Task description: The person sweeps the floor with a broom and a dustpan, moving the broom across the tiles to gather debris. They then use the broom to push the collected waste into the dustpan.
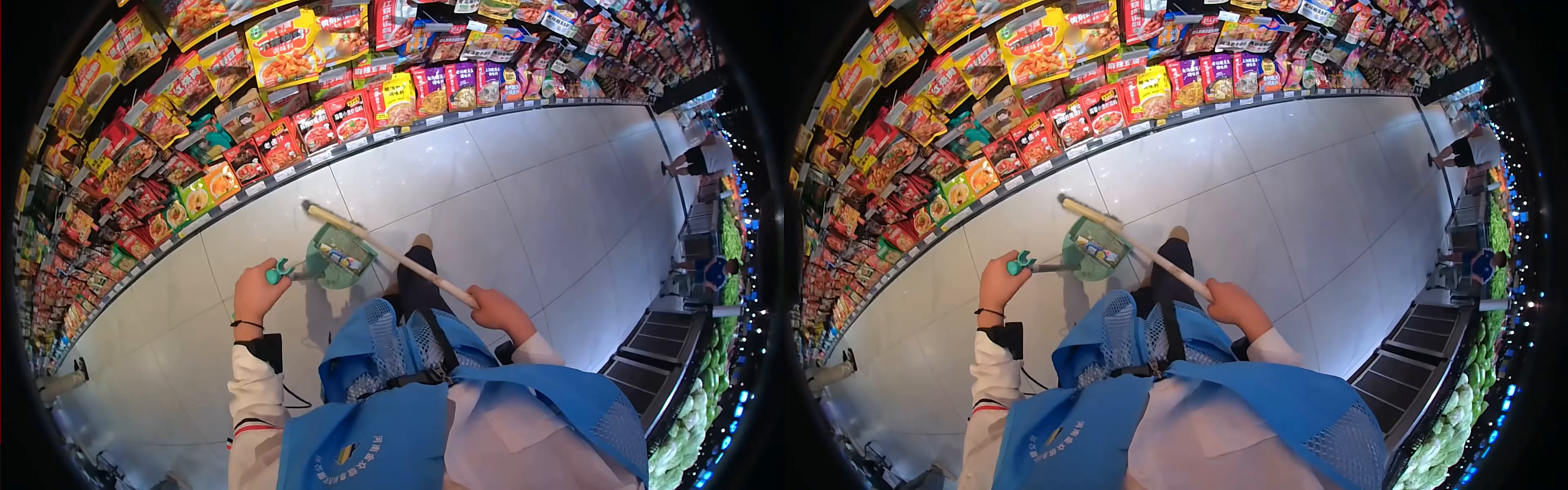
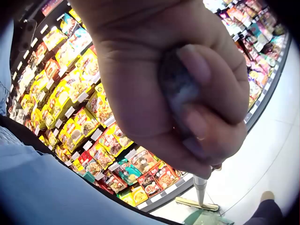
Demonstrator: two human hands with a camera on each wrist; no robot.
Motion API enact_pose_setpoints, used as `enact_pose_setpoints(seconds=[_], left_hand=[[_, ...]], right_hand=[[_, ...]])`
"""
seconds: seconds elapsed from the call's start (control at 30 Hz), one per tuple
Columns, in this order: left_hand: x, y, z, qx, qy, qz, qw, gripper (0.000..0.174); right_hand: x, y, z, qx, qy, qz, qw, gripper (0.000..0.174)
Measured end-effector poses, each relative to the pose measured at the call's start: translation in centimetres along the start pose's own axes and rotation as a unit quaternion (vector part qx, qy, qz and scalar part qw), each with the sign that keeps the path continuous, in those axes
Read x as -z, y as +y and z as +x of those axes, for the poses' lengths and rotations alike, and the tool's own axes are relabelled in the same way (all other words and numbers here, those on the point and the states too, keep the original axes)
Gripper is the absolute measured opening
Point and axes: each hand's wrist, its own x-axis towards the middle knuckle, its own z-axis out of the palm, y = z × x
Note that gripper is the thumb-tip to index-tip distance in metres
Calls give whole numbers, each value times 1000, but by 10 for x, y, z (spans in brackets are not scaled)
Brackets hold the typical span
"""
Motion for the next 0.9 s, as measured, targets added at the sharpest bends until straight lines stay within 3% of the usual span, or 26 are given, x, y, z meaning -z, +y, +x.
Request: enact_pose_setpoints(seconds=[0.2,0.4,0.5,0.6,0.7,0.9], left_hand=[[-4,4,-7,19,-4,15,1000,24],[-6,-2,-6,5,27,18,999,26],[-1,-3,-1,8,13,17,1000,26],[2,-2,2,21,13,27,999,24],[3,1,2,26,14,25,999,25],[2,-4,4,15,19,26,999,26]], right_hand=[[8,5,9,-92,57,-67,992,30],[-17,17,52,-92,107,-111,984,25],[-3,26,50,-124,49,12,991,26],[5,25,29,-146,-16,205,968,29],[13,7,1,-137,-43,270,952,29],[31,-19,-33,-93,-121,272,950,32]])
